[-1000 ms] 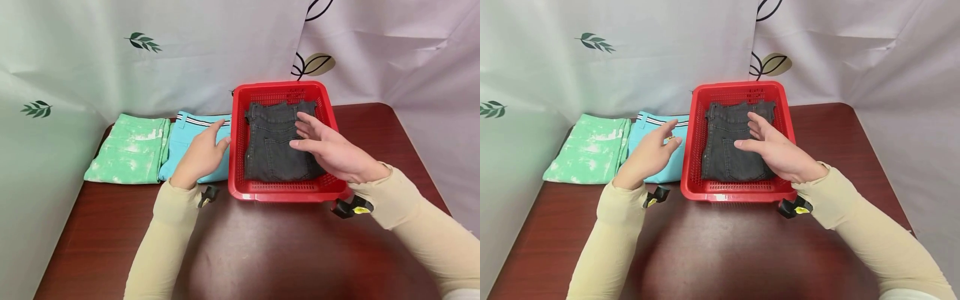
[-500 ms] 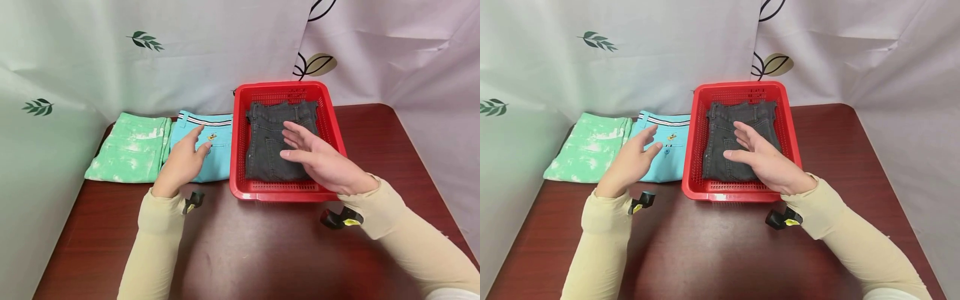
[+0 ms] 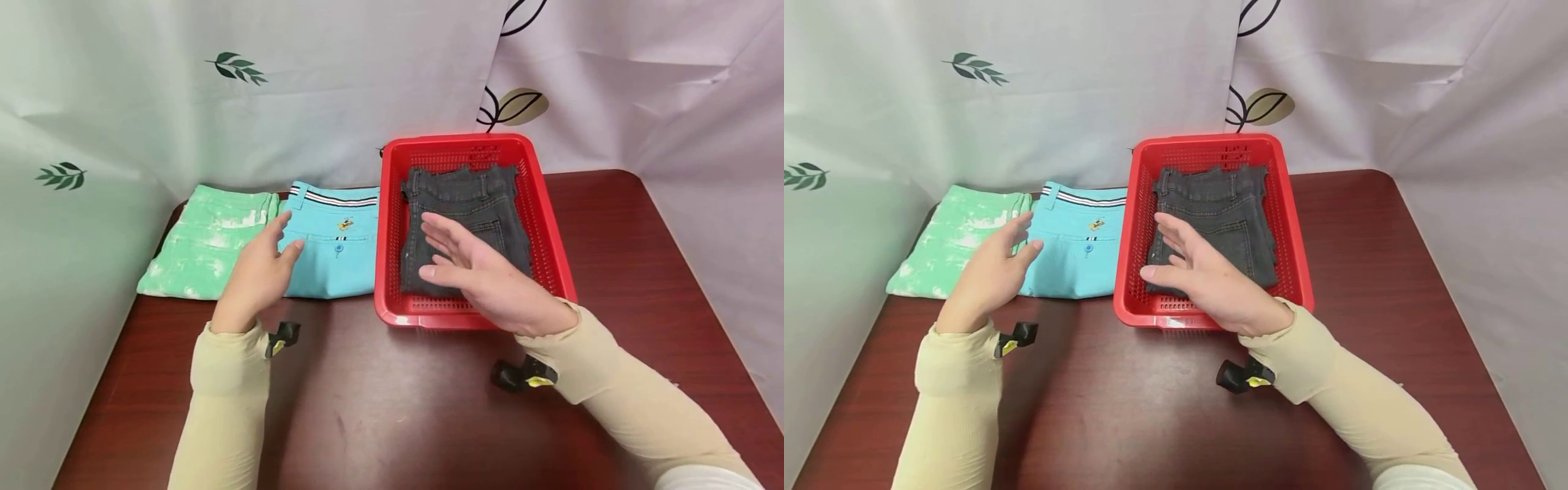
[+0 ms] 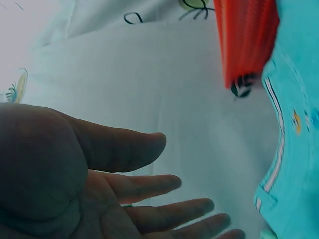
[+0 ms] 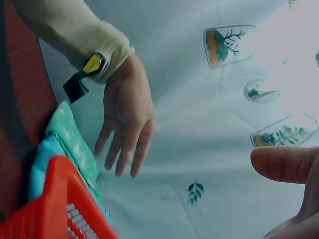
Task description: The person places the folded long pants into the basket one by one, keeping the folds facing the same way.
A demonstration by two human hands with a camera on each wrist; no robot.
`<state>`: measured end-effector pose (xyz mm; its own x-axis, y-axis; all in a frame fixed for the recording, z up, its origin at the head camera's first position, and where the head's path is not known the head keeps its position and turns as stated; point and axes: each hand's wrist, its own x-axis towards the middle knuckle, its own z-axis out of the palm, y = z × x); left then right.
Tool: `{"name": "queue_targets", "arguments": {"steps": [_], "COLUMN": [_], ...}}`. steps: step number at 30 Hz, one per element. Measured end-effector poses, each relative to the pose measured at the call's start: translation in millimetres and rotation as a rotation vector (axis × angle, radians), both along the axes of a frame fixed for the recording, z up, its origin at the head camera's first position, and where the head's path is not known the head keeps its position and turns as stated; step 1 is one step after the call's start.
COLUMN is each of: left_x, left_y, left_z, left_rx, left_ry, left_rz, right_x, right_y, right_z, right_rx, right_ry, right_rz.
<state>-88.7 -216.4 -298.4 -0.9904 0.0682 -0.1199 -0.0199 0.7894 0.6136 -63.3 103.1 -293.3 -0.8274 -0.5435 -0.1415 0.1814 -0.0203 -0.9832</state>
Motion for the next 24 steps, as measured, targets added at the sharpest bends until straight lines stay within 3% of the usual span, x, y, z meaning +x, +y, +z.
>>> {"name": "queue_targets", "arguments": {"steps": [7,16,20,24], "left_x": [3.1,1.3,-0.7,-4.1], "left_y": [-22.6,-45.6,-59.1,-73.5], "left_z": [-6.0,-13.8,-19.5,-25.4], "left_rx": [-0.014,-0.082,-0.079,-0.081], "left_ry": [0.033,0.079,0.071,0.064], "left_rz": [0.048,0.053,0.071,0.089], "right_x": [8.7,19.7,24.7,30.6], "right_y": [-26.8,-56.7,-72.6,-89.5], "right_z": [-3.4,-8.8,-12.7,-15.9], "right_rx": [-0.030,-0.069,-0.006,0.127], "right_ry": [-0.002,-0.031,0.062,0.267], "right_rz": [0.036,0.091,0.066,0.021]}}
